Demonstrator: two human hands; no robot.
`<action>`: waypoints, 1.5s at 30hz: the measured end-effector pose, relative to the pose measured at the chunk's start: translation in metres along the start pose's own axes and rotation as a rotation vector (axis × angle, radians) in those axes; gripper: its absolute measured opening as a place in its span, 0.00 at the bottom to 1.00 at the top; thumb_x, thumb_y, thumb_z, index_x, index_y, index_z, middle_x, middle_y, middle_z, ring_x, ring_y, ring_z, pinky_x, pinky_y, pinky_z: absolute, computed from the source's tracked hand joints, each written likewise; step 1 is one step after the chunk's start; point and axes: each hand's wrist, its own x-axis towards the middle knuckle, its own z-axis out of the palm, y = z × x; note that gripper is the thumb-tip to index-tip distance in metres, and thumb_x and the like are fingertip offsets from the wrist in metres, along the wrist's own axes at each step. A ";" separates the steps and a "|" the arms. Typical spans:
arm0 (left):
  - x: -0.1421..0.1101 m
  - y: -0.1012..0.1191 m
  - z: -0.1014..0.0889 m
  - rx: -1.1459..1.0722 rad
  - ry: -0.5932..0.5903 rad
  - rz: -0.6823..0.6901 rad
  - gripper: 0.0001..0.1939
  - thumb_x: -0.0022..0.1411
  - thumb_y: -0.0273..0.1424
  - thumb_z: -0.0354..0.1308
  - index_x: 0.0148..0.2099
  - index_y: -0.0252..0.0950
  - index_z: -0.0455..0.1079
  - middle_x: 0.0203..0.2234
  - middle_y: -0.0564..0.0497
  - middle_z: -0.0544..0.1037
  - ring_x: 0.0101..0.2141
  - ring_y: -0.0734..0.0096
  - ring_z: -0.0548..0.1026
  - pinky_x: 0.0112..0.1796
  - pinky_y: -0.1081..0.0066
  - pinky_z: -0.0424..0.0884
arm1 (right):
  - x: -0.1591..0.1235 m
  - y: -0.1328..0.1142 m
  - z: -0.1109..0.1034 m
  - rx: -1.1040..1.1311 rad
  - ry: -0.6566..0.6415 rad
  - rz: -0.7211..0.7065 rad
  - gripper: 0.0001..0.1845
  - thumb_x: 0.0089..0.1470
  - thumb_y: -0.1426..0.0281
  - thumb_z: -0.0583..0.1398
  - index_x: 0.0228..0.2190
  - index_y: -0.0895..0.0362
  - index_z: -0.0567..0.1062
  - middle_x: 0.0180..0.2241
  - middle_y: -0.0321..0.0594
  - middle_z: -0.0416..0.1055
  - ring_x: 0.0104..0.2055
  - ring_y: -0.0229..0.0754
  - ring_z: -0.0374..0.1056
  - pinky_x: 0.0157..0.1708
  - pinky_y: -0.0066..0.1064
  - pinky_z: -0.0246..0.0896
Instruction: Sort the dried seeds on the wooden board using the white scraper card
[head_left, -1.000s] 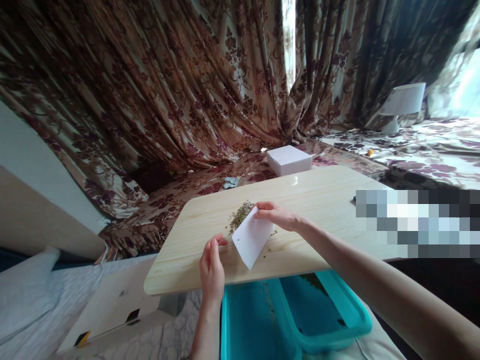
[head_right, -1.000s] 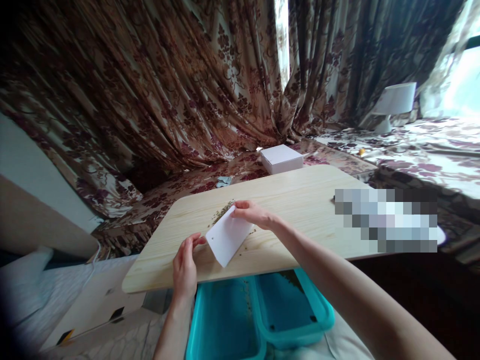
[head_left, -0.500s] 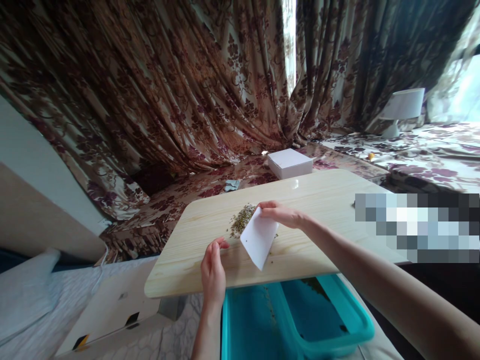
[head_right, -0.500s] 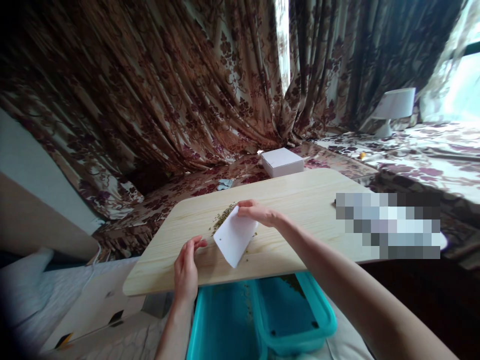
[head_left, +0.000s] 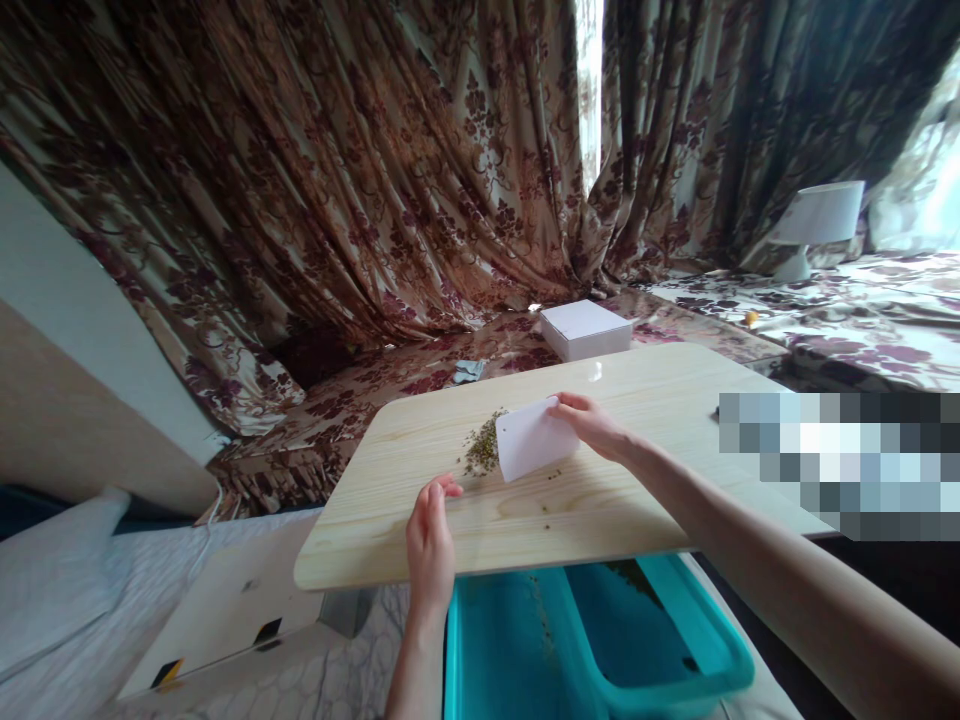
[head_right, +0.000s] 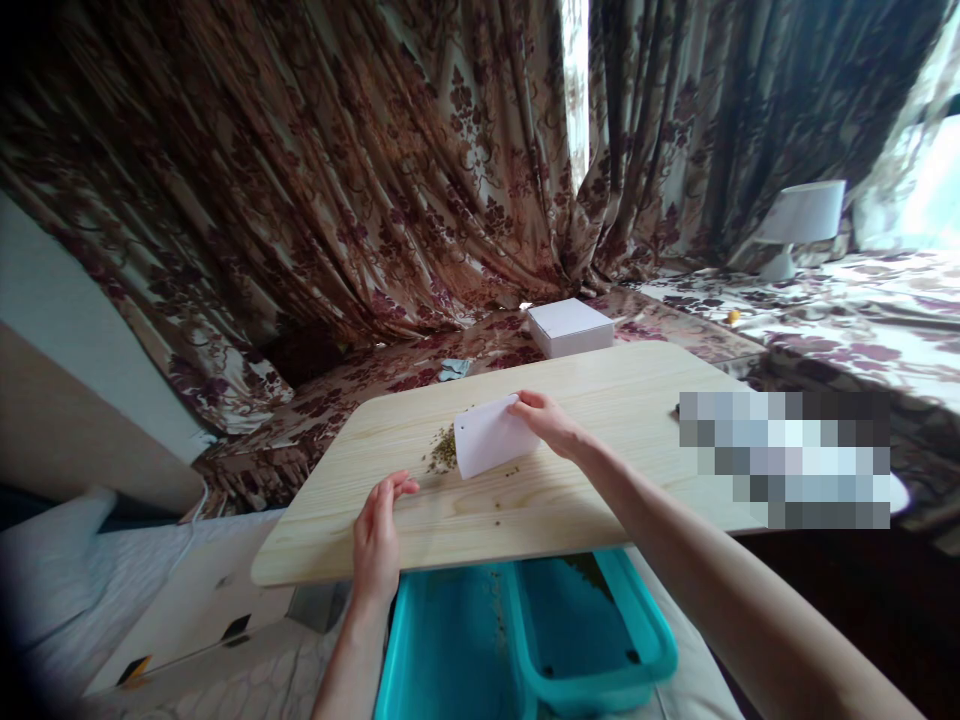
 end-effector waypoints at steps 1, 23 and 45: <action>0.000 0.000 0.000 0.000 -0.001 -0.005 0.26 0.62 0.52 0.47 0.42 0.36 0.73 0.35 0.47 0.80 0.45 0.60 0.75 0.52 0.61 0.65 | 0.000 0.000 0.001 -0.006 0.000 0.000 0.10 0.40 0.64 0.62 0.26 0.57 0.72 0.23 0.35 0.71 0.25 0.36 0.64 0.24 0.26 0.54; 0.001 -0.001 0.000 0.005 0.003 0.020 0.28 0.61 0.53 0.47 0.42 0.35 0.74 0.35 0.46 0.79 0.43 0.60 0.76 0.50 0.61 0.67 | -0.036 -0.008 -0.003 -0.019 -0.106 0.058 0.08 0.41 0.68 0.61 0.27 0.58 0.74 0.24 0.34 0.73 0.26 0.36 0.65 0.25 0.25 0.54; 0.000 -0.001 -0.001 0.011 -0.033 -0.003 0.26 0.63 0.52 0.46 0.44 0.35 0.72 0.37 0.46 0.78 0.45 0.60 0.74 0.53 0.59 0.64 | -0.022 -0.014 0.004 -0.129 -0.425 0.205 0.06 0.36 0.73 0.59 0.23 0.58 0.73 0.21 0.35 0.72 0.25 0.38 0.67 0.25 0.27 0.58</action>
